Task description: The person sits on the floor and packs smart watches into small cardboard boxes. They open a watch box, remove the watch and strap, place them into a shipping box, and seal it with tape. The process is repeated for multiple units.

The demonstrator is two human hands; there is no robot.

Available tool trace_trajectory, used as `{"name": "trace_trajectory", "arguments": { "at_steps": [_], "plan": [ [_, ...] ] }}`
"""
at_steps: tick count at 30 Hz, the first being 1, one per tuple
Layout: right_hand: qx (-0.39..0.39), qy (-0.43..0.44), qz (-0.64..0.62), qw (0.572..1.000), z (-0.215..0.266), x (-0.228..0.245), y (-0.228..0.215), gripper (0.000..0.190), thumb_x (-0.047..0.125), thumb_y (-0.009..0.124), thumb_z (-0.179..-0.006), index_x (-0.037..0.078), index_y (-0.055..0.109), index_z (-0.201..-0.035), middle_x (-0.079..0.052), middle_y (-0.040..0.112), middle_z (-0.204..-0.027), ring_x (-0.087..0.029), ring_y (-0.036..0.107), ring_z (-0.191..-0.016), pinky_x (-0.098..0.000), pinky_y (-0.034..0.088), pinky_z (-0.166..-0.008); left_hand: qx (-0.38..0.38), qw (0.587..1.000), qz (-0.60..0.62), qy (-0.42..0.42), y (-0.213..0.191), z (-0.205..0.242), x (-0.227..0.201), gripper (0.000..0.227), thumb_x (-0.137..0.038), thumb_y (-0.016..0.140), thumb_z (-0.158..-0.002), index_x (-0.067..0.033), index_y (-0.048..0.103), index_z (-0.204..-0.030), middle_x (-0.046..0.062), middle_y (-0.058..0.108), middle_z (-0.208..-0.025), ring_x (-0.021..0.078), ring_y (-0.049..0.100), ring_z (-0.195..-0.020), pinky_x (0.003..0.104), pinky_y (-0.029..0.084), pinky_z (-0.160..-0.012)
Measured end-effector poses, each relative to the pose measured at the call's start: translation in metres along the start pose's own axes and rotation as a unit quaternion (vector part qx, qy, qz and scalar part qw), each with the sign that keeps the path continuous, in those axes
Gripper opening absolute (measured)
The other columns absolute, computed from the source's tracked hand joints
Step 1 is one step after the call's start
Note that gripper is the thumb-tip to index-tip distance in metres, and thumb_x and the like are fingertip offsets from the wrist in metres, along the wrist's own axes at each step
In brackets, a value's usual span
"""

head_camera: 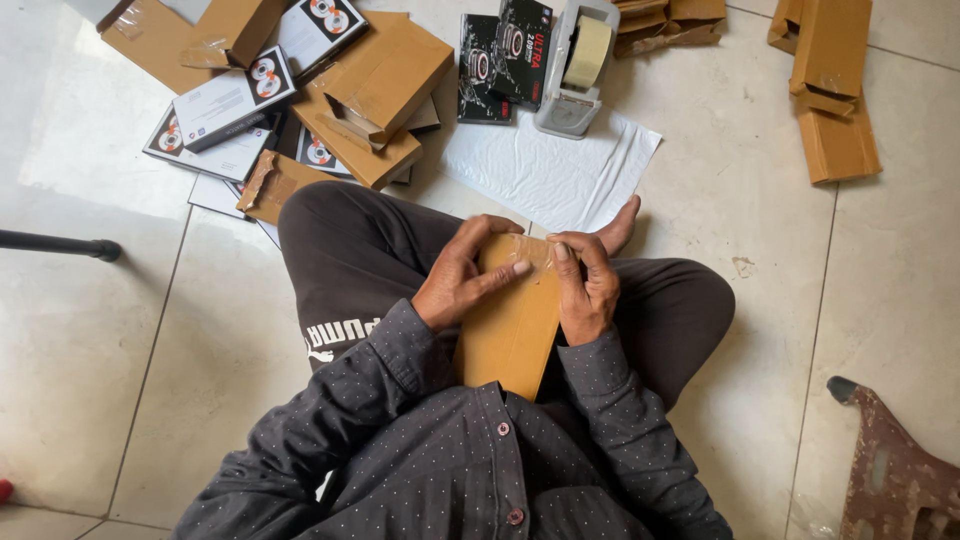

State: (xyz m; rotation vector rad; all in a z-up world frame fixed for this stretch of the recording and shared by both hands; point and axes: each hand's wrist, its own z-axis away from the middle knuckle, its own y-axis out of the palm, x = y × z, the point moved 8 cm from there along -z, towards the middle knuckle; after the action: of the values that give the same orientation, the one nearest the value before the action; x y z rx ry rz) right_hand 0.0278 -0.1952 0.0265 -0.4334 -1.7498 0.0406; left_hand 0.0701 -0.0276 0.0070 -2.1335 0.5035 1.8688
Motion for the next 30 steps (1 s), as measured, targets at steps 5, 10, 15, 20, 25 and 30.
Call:
{"name": "trace_trajectory", "arguments": {
  "at_steps": [5, 10, 15, 20, 25, 30],
  "plan": [
    [0.009, 0.033, 0.022, 0.999, -0.001, -0.026, 0.001, 0.021, 0.02, 0.056, -0.108, 0.004, 0.07, -0.113, -0.004, 0.071, -0.1, -0.012, 0.064, -0.092, -0.027, 0.053, -0.083, 0.048, 0.996, 0.016, -0.077, 0.008, -0.001, 0.018, 0.05, -0.022, 0.073, -0.095, -0.0062, 0.05, -0.136, 0.012, 0.069, -0.118, 0.0156, 0.066, -0.109, 0.031, 0.056, -0.093],
    [-0.003, -0.001, 0.02, 1.0, -0.01, -0.033, -0.003, 0.02, 0.02, 0.058, -0.108, 0.004, 0.069, -0.112, -0.004, 0.07, -0.101, -0.012, 0.064, -0.092, -0.0267, 0.053, -0.083, 0.052, 0.991, 0.071, -0.097, 0.009, -0.01, 0.028, 0.069, -0.023, 0.074, -0.091, -0.0124, 0.039, -0.15, 0.008, 0.066, -0.117, 0.0143, 0.066, -0.105, 0.03, 0.057, -0.091],
    [0.013, 0.013, 0.014, 1.0, -0.017, -0.042, 0.001, 0.018, 0.017, 0.058, -0.108, 0.003, 0.068, -0.111, -0.005, 0.07, -0.099, -0.012, 0.063, -0.09, -0.0271, 0.053, -0.083, 0.036, 0.985, 0.102, -0.133, 0.009, -0.022, 0.037, 0.045, -0.021, 0.078, -0.093, -0.0011, 0.057, -0.128, 0.013, 0.07, -0.109, 0.0162, 0.067, -0.1, 0.032, 0.057, -0.086],
    [0.011, 0.025, 0.003, 1.0, -0.026, -0.058, 0.002, 0.016, 0.017, 0.059, -0.107, 0.003, 0.068, -0.11, -0.004, 0.069, -0.1, -0.012, 0.063, -0.09, -0.0264, 0.053, -0.083, 0.035, 0.987, 0.057, -0.148, 0.006, -0.031, 0.051, 0.051, -0.027, 0.072, -0.093, -0.0068, 0.05, -0.135, 0.006, 0.069, -0.108, 0.0111, 0.067, -0.099, 0.028, 0.057, -0.085],
    [0.024, 0.074, 0.043, 0.996, -0.046, -0.075, 0.001, 0.019, 0.02, 0.06, -0.106, 0.005, 0.07, -0.113, -0.005, 0.072, -0.102, -0.014, 0.064, -0.092, -0.0279, 0.053, -0.085, 0.038, 0.983, 0.107, -0.147, 0.009, -0.06, 0.066, 0.042, -0.03, 0.074, -0.095, -0.0026, 0.059, -0.123, 0.009, 0.072, -0.107, 0.0129, 0.068, -0.097, 0.03, 0.058, -0.083],
    [-0.048, 0.085, 0.158, 0.983, -0.093, -0.112, -0.025, 0.03, 0.029, 0.063, -0.101, 0.006, 0.069, -0.119, -0.012, 0.062, -0.124, -0.026, 0.043, -0.125, -0.0345, 0.053, -0.082, 0.072, 0.984, 0.025, -0.161, -0.001, -0.117, 0.114, 0.034, -0.024, 0.075, -0.094, -0.0064, 0.06, -0.118, 0.008, 0.071, -0.098, 0.014, 0.068, -0.089, 0.03, 0.058, -0.079]
  ]
}}
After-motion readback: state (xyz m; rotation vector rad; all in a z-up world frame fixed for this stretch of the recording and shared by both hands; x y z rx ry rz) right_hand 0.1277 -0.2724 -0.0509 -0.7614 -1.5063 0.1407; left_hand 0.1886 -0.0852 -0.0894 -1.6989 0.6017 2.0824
